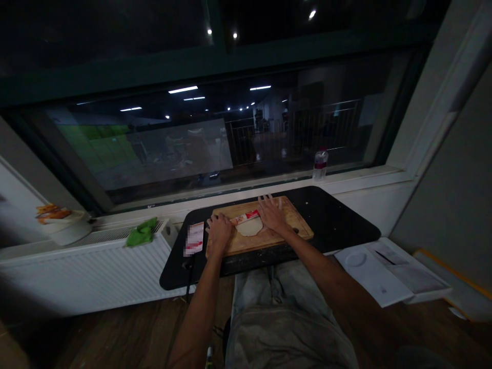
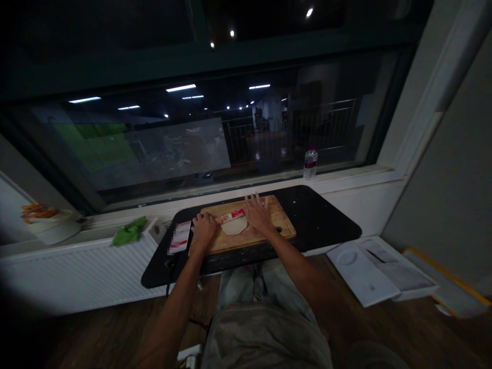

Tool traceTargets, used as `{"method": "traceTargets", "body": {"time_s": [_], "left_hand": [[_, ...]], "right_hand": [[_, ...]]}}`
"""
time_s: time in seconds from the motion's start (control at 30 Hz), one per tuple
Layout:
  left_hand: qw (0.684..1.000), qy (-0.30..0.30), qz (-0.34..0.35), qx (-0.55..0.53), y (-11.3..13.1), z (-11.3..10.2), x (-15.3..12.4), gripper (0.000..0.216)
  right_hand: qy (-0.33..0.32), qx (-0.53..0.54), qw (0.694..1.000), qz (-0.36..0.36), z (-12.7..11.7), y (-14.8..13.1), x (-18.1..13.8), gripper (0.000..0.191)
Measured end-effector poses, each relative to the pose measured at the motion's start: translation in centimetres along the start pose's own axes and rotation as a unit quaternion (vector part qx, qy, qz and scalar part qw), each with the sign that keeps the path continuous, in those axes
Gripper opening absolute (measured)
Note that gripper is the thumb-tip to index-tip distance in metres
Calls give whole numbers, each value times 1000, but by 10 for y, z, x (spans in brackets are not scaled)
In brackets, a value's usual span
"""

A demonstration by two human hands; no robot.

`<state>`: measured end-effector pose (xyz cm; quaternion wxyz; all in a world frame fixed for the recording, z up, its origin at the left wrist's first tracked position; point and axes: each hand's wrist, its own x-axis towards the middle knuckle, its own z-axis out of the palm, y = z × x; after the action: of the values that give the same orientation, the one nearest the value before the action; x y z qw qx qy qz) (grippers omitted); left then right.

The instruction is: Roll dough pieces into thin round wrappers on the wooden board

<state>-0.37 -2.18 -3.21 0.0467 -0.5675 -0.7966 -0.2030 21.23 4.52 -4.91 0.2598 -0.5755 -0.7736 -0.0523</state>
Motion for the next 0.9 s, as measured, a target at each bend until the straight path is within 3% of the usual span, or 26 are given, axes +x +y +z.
{"method": "traceTargets", "body": {"time_s": [0.43, 0.6, 0.73, 0.9], "left_hand": [[1000, 0, 9, 2, -2, 3, -2, 44], [1000, -8, 2, -2, -1, 2, -1, 45], [1000, -2, 7, -8, -2, 3, -1, 45], [1000, -4, 5, -11, -2, 4, 0, 43]], "right_hand": [[19, 7, 1000, -5, -9, -7, -4, 58], [100, 15, 995, 23, -15, -7, -4, 61], [63, 24, 997, 22, -15, -6, -3, 61], [97, 23, 995, 16, -14, -5, -3, 62]]}}
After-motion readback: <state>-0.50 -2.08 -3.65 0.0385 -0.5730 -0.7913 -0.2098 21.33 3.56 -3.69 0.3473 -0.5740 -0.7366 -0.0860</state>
